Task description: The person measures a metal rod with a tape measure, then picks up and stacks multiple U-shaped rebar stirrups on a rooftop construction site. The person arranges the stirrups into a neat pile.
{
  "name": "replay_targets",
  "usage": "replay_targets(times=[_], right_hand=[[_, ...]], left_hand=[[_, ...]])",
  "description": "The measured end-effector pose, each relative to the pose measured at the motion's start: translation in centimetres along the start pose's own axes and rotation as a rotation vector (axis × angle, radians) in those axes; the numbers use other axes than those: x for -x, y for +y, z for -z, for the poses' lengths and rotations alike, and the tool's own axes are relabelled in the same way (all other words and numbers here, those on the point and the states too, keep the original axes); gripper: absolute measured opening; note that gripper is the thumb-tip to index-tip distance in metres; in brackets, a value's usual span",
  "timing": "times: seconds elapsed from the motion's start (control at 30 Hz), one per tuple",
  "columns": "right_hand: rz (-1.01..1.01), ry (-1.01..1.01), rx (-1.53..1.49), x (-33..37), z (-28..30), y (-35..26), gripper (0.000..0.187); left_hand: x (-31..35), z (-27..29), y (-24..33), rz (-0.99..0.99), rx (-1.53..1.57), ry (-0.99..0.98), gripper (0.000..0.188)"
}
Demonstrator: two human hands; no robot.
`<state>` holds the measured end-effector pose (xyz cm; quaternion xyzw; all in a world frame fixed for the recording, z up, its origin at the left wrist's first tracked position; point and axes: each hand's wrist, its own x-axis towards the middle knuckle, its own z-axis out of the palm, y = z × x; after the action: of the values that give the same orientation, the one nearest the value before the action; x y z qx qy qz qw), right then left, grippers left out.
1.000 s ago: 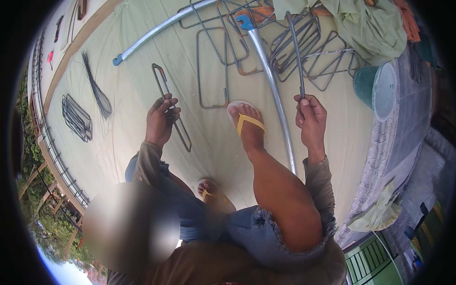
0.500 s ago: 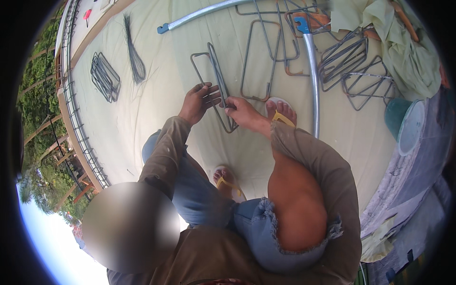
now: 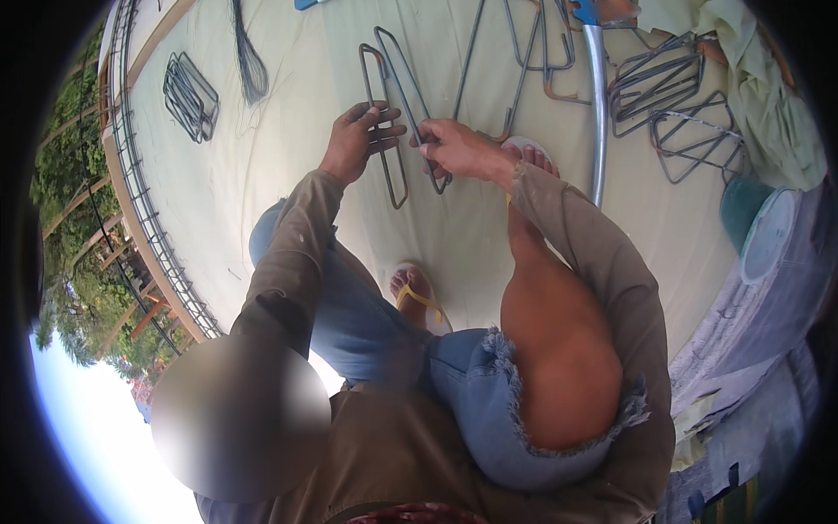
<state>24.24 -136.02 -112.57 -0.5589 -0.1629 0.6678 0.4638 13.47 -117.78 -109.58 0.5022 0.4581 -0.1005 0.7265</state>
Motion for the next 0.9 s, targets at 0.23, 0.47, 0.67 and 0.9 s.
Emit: replay_targets(times=[0.23,0.47,0.67,0.9], right_hand=[[0.032,-0.006,0.291,-1.5,-2.3,2.8,0.022],[0.251,0.077,0.337,-1.5,-3.2,3.4,0.019],[0.347,0.148,0.520,-0.9,-1.7,3.1,0.033],[0.293,0.492,0.242,1.8,4.4,3.8,0.037]], left_hand=[[-0.3,0.1,-0.5,0.055,0.133,-0.032,0.034],[-0.2,-0.2,-0.7,0.092,0.110,-0.059,0.037],[-0.5,0.0,-0.9,0.085,0.127,-0.068,0.034],[-1.0,0.7,-0.3,0.048,0.132,0.007,0.032]])
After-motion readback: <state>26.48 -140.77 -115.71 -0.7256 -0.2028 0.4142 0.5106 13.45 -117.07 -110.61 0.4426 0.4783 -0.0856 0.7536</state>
